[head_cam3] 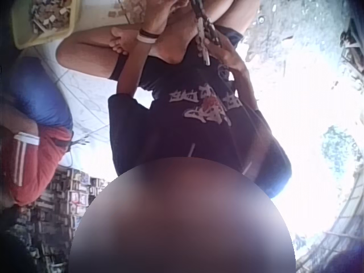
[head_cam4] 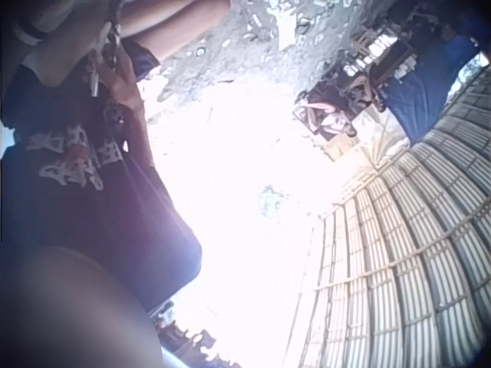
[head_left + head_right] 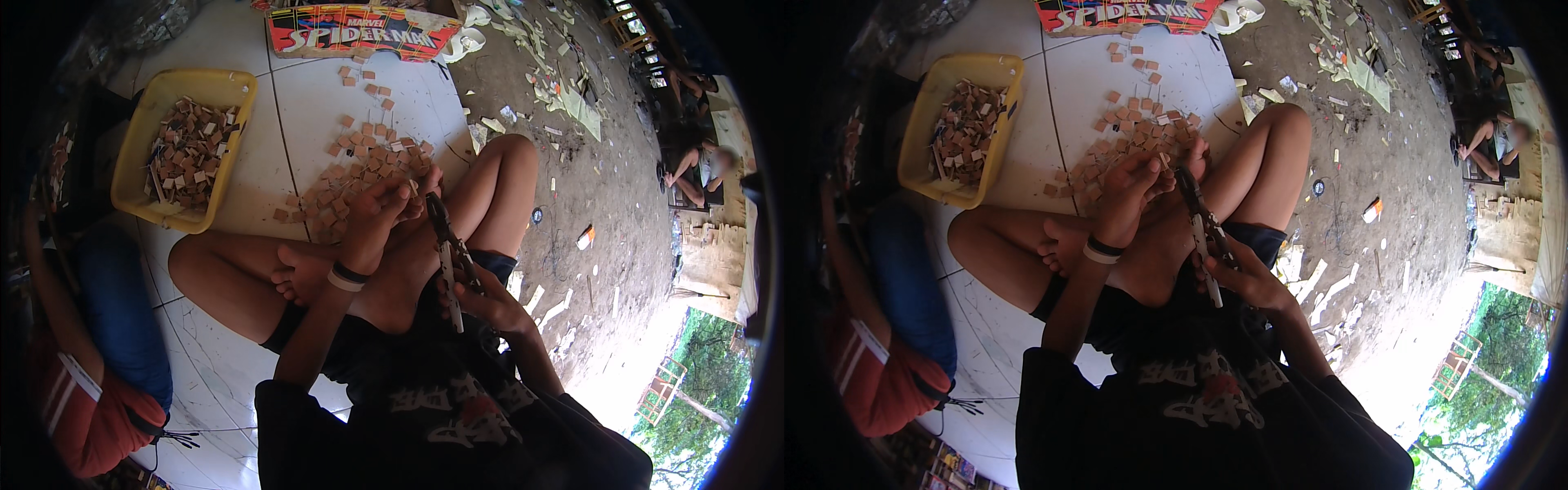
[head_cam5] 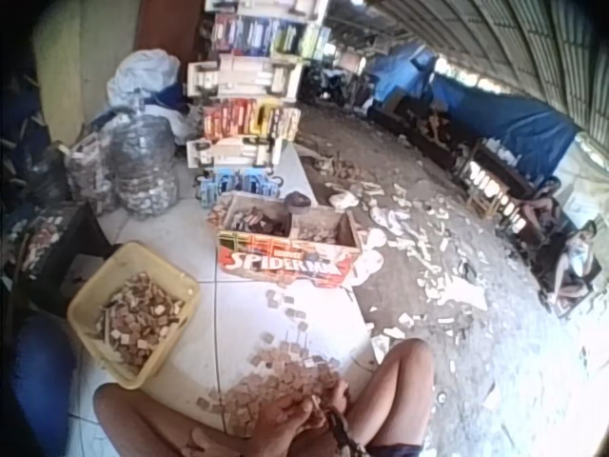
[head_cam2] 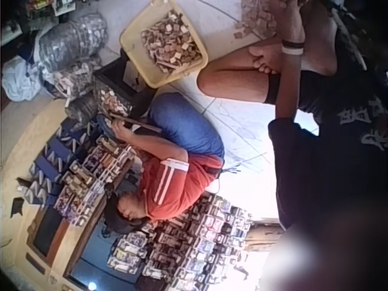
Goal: The person sits on the floor and uses pliers to trim small wooden blocks, placing the trimmed pieces into a yellow container. The person repeatedly picks up blocks, trims them, and deposits them into the container.
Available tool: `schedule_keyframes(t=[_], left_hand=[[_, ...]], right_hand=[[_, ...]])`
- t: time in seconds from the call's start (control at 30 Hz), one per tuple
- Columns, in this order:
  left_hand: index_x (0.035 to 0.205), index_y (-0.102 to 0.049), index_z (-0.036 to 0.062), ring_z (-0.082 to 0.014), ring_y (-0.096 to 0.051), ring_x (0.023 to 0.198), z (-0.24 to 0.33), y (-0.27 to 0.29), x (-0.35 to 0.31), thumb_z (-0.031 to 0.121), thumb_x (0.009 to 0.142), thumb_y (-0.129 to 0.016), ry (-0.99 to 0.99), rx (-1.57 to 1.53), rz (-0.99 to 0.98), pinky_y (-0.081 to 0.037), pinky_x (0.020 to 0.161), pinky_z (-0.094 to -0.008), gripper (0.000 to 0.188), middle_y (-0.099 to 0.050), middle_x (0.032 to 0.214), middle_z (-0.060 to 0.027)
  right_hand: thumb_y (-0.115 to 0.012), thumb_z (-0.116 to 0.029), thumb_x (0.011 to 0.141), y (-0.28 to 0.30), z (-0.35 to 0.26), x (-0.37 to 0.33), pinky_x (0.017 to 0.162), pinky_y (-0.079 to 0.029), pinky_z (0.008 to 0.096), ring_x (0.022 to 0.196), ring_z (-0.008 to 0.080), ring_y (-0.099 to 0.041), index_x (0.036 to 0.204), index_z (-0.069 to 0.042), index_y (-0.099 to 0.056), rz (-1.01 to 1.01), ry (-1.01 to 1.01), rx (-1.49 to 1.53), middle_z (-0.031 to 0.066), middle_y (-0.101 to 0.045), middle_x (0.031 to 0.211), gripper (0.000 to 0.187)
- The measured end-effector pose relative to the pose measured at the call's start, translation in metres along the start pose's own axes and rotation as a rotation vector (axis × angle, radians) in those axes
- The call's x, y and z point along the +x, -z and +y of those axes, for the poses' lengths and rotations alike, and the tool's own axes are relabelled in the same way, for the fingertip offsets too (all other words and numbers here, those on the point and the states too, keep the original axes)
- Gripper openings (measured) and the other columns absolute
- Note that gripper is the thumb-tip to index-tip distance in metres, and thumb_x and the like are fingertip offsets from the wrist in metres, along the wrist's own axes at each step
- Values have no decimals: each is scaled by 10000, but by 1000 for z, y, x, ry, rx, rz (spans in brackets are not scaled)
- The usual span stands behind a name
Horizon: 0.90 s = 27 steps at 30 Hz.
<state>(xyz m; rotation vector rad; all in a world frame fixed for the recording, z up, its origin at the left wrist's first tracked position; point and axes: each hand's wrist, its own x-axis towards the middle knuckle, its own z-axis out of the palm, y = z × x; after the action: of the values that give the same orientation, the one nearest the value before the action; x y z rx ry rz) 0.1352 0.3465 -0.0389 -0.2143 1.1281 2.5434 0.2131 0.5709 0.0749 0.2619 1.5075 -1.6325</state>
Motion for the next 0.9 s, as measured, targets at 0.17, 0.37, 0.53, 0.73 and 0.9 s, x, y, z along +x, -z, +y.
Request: schedule_keyframes(t=[0.17,0.37,0.53,0.73,0.9], left_hand=[[1222,-666,31,-159,-712,1014,-3,1,0,172,1100,-631,-16,-68,-36,-584,954,-346,190,-705,1096,-45],[1237,-656,54,-140,-693,990,-7,0,1,208,1102,-636,-44,-92,-31,-558,943,-340,207,-699,1069,-28],[1246,-656,62,-131,-687,990,-7,1,2,222,1098,-643,-66,-76,-32,-554,926,-331,218,-695,1056,-14],[1257,-659,62,-115,-661,954,-6,2,2,205,1095,-649,-59,-99,-27,-540,901,-311,217,-688,1051,-13],[1263,-662,45,-102,-623,917,-6,2,2,187,1095,-646,-44,-114,-13,-527,873,-294,220,-678,1056,-16]], right_hand=[[-613,-254,1073,-6,0,-3,916,-572,367,1069,177,-638,1497,-14,-451,56,-7,34,73,-607,1241,514],[-604,-274,1105,-6,-1,1,872,-565,334,1046,142,-629,1351,-18,-526,1,-14,-26,44,-610,1158,363],[-612,-282,1099,-11,4,0,899,-577,347,1097,160,-652,1390,-5,-519,26,99,50,74,-630,1185,413],[-613,-282,1099,-12,0,0,895,-570,341,1031,155,-652,1363,-7,-525,1,103,33,71,-622,1149,391],[-620,-284,1097,-14,-1,0,865,-557,329,967,140,-630,1320,-22,-535,27,82,-5,52,-600,1091,354]])
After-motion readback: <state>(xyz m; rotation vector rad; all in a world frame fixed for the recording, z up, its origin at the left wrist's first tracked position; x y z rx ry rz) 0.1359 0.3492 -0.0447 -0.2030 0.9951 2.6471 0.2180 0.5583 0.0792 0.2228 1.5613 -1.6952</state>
